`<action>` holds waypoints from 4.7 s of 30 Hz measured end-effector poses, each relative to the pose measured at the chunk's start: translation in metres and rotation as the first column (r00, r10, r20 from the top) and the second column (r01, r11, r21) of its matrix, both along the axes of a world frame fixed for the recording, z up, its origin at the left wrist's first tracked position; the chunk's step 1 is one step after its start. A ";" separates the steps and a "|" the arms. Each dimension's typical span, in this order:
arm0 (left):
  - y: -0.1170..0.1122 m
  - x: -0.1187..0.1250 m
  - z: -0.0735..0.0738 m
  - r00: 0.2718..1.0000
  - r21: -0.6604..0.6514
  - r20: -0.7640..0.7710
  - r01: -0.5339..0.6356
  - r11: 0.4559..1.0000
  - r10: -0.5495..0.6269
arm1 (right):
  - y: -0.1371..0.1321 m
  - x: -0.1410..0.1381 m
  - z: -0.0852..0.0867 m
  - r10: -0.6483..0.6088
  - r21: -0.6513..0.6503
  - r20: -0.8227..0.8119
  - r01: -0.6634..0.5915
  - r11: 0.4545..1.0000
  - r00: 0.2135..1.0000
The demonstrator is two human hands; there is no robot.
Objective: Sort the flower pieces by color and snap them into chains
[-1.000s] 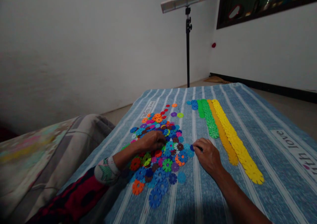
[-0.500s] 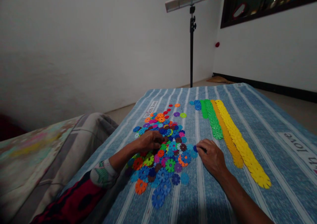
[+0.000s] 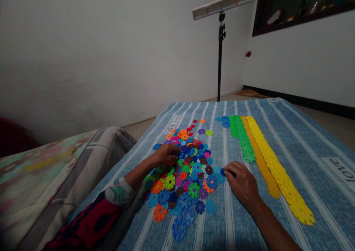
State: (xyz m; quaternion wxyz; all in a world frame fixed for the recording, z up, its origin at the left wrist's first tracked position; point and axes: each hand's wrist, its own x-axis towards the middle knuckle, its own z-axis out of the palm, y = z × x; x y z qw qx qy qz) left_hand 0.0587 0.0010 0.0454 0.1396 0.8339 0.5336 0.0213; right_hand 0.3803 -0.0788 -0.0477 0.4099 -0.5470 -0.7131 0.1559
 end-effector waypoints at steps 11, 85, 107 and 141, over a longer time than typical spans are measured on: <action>-0.004 0.007 0.002 0.984 0.049 -0.167 -0.055 0.997 0.062 | 0.000 -0.001 0.000 0.003 -0.016 -0.012 -0.003 1.000 1.000; 0.174 0.215 -0.038 0.928 0.051 0.225 -0.315 0.948 0.296 | 0.001 -0.019 0.006 -0.005 -0.077 -0.098 -0.003 0.997 0.995; 0.104 -0.033 0.012 0.939 -0.004 0.115 -0.325 0.946 0.323 | -0.001 -0.007 -0.002 0.004 -0.072 -0.079 -0.009 0.997 0.997; 0.052 -0.073 -0.007 0.896 -0.103 0.233 -0.364 0.926 0.379 | -0.001 -0.002 -0.003 -0.001 -0.050 -0.045 -0.001 0.999 0.999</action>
